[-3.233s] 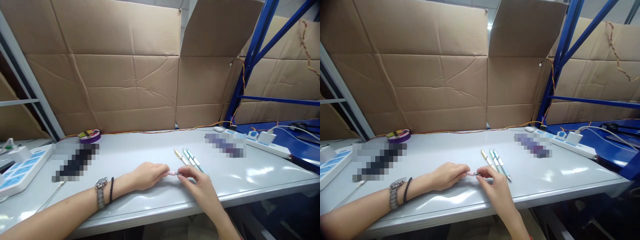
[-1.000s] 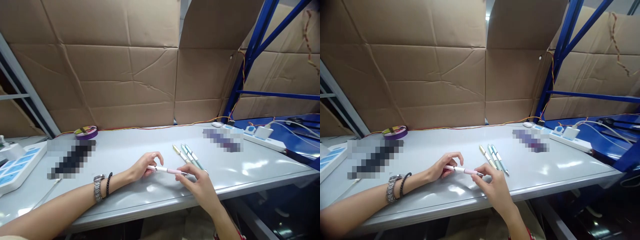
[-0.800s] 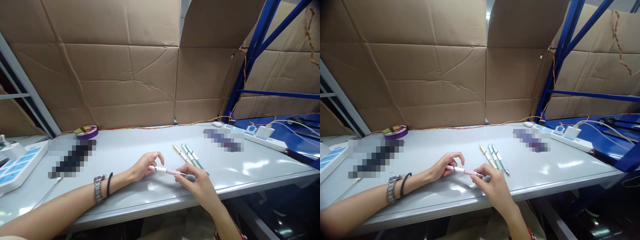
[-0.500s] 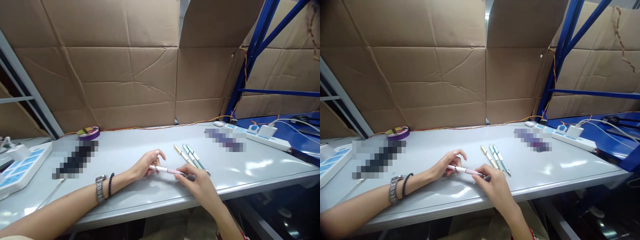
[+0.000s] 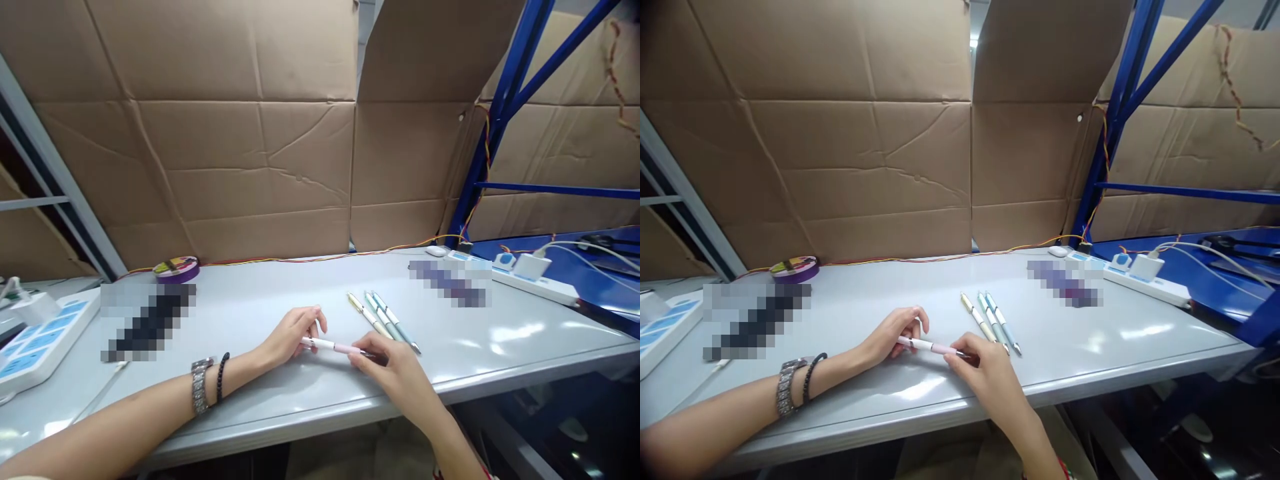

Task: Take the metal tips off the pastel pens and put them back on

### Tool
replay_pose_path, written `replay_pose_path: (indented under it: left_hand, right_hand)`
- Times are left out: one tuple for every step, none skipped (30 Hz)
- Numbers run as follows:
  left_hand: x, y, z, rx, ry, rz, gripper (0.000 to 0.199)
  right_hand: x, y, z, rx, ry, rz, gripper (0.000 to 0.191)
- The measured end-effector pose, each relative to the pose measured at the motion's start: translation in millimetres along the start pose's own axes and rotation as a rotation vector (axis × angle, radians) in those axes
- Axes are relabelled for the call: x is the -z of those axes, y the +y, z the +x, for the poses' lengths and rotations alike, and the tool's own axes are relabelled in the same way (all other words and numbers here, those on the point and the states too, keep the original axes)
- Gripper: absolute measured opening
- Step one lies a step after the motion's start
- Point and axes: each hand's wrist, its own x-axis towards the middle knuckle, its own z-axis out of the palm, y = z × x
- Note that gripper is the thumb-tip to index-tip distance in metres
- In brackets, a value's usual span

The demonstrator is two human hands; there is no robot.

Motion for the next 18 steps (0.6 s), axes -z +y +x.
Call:
replay_pose_path:
  left_hand:
    - [-0.6, 0, -1, -0.005, -0.003, 0.004, 0.054]
    - [-0.9, 0, -1, -0.012, -0.006, 0.006, 0.053]
    - [-1.0, 1, -1, -0.021, -0.004, 0.003, 0.052]
    - [-0.8, 0, -1, -0.036, 0.001, -0.002, 0.049]
    - [-0.5, 0, -1, -0.055, 0.009, -0.004, 0.046]
    - [-0.2, 0, -1, -0.075, 0.020, -0.002, 0.043]
    - [0.2, 0, -2, -0.095, 0.033, 0.006, 0.040]
    - [0.6, -1, -2, -0.110, 0.043, 0.021, 0.037]
    - [1.0, -1, -2, -0.115, 0.050, 0.043, 0.034]
    - [1.3, -1, -2, -0.110, 0.051, 0.069, 0.032]
    - [1.5, -1, -2, -0.097, 0.042, 0.096, 0.029]
    - [1.7, -1, -3, -0.081, 0.023, 0.124, 0.027]
    - [1.8, 0, -3, -0.068, -0.003, 0.154, 0.025]
    - [1.8, 1, -3, -0.059, -0.030, 0.182, 0.023]
    - [1.8, 2, -4, -0.057, -0.054, 0.206, 0.022]
    - [1.8, 4, -4, -0.060, -0.073, 0.231, 0.021]
    - [1.7, 6, -5, -0.066, -0.088, 0.256, 0.021]
    - [1.7, 8, -6, -0.074, -0.099, 0.282, 0.020]
  right_hand:
    - [1, -1, 0, 0.000, -0.004, 0.008, 0.018]
    - [1, -1, -1, -0.004, -0.003, 0.022, 0.018]
    - [1, 0, -2, -0.009, 0.010, 0.047, 0.017]
    - [0, 1, -3, -0.012, 0.039, 0.080, 0.016]
    - [0, 2, -4, -0.013, 0.099, 0.118, 0.015]
    - [-1, 4, -5, -0.012, 0.196, 0.162, 0.014]
    - [-2, 7, -6, -0.008, 0.323, 0.208, 0.014]
    - [-3, 11, -7, -0.004, 0.457, 0.248, 0.015]
    - [-2, 14, -7, 0.010, 0.584, 0.271, 0.015]
    - [-1, 18, -6, 0.038, 0.691, 0.270, 0.015]
    - [1, 22, -5, 0.079, 0.766, 0.232, 0.014]
    - [4, 26, -4, 0.123, 0.804, 0.158, 0.013]
    - [8, 30, -2, 0.159, 0.819, 0.059, 0.012]
    - [12, 33, 0, 0.173, 0.811, -0.046, 0.010]
    - [16, 35, 2, 0.165, 0.777, -0.139, 0.009]
    - [20, 37, 4, 0.141, 0.727, -0.213, 0.009]
    - [22, 39, 5, 0.117, 0.675, -0.269, 0.009]
    - [24, 40, 6, 0.101, 0.625, -0.317, 0.010]
